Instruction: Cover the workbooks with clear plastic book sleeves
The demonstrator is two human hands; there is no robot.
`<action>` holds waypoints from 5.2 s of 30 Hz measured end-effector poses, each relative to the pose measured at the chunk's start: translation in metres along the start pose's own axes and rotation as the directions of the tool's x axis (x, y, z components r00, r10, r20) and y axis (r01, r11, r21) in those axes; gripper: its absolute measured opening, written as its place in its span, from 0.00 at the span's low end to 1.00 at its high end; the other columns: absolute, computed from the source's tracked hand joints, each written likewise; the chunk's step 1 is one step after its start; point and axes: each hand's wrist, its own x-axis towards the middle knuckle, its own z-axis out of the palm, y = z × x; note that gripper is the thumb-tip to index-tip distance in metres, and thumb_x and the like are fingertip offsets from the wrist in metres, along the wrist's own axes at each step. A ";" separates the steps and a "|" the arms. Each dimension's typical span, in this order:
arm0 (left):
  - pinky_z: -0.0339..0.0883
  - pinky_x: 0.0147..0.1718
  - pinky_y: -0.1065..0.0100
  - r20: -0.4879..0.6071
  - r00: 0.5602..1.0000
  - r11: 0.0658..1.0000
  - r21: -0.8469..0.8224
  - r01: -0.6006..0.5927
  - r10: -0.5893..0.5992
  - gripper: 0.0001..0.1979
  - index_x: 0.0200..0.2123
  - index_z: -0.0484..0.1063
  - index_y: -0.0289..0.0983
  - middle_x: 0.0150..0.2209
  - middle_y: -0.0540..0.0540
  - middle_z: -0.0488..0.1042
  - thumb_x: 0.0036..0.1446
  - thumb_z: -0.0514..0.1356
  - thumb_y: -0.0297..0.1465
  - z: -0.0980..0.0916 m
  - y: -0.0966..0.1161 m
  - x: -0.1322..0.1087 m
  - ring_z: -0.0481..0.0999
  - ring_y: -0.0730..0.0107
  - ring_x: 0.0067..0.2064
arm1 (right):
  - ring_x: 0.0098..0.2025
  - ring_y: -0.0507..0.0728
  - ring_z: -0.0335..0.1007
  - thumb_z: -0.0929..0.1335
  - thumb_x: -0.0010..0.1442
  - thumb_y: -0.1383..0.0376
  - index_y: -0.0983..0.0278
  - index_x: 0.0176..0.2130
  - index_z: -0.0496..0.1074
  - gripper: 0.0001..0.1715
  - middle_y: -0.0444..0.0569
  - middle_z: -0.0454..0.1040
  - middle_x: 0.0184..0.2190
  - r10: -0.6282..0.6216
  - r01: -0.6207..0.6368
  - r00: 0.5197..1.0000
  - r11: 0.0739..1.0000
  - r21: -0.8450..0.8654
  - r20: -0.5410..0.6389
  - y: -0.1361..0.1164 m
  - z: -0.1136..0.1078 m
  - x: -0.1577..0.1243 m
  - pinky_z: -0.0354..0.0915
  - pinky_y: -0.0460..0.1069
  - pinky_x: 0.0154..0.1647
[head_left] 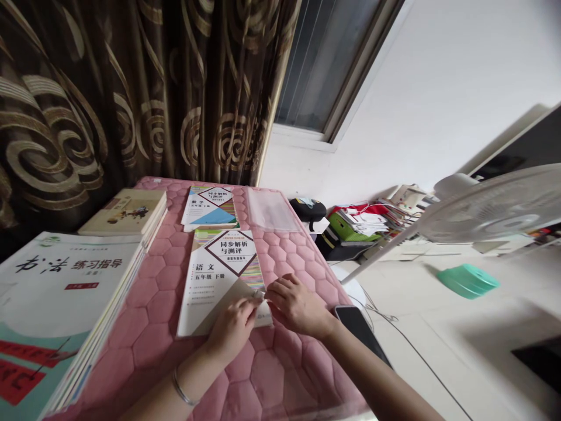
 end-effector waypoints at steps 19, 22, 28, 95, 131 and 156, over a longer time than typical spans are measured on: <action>0.78 0.40 0.65 0.033 0.999 0.998 -0.067 0.019 -0.017 0.14 0.46 0.74 0.40 0.39 0.46 0.81 0.62 0.54 0.23 0.001 -0.002 0.000 0.81 0.67 0.40 | 0.39 0.55 0.66 0.65 0.67 0.67 0.63 0.41 0.72 0.05 0.48 0.75 0.37 0.062 -0.064 0.997 0.995 0.080 0.035 0.000 -0.003 0.003 0.55 0.52 0.40; 0.78 0.37 0.64 0.036 0.999 0.999 -0.046 0.018 -0.016 0.13 0.46 0.74 0.39 0.37 0.46 0.81 0.62 0.54 0.23 0.000 -0.001 0.000 0.81 0.66 0.38 | 0.38 0.54 0.66 0.65 0.68 0.66 0.63 0.38 0.72 0.07 0.47 0.75 0.36 0.075 -0.080 0.995 0.992 0.094 0.060 0.000 0.001 0.004 0.55 0.52 0.39; 0.77 0.38 0.65 -0.013 1.000 0.999 -0.047 -0.025 0.024 0.14 0.46 0.73 0.40 0.38 0.47 0.81 0.62 0.53 0.22 -0.002 -0.001 0.002 0.81 0.67 0.38 | 0.39 0.55 0.69 0.63 0.68 0.67 0.64 0.39 0.70 0.07 0.49 0.75 0.38 0.287 -0.266 0.957 0.925 0.270 -0.043 0.002 -0.001 0.003 0.59 0.51 0.42; 0.74 0.46 0.58 0.307 0.941 0.983 0.067 -0.169 0.140 0.12 0.39 0.79 0.39 0.47 0.44 0.77 0.60 0.57 0.22 -0.011 0.003 -0.009 0.75 0.62 0.46 | 0.49 0.60 0.68 0.63 0.64 0.69 0.60 0.55 0.72 0.21 0.53 0.74 0.52 0.444 -0.466 0.884 0.814 0.347 0.147 -0.055 0.005 -0.042 0.68 0.55 0.50; 0.55 0.63 0.50 -0.012 0.937 0.723 0.632 0.278 -0.350 0.28 0.62 0.63 0.26 0.66 0.31 0.60 0.64 0.48 0.35 -0.030 -0.097 -0.011 0.59 0.49 0.67 | 0.71 0.64 0.41 0.55 0.69 0.58 0.74 0.67 0.55 0.34 0.61 0.49 0.69 0.709 -0.740 0.671 0.659 0.135 0.215 -0.050 0.109 0.071 0.40 0.60 0.69; 0.71 0.34 0.64 -0.280 0.686 0.729 -0.080 0.680 -0.671 0.07 0.36 0.66 0.38 0.36 0.40 0.79 0.59 0.50 0.31 -0.078 -0.104 0.018 0.79 0.60 0.38 | 0.40 0.63 0.78 0.56 0.70 0.56 0.66 0.38 0.68 0.21 0.60 0.78 0.36 0.898 -0.903 0.391 0.331 0.274 0.203 -0.021 0.082 0.058 0.67 0.52 0.37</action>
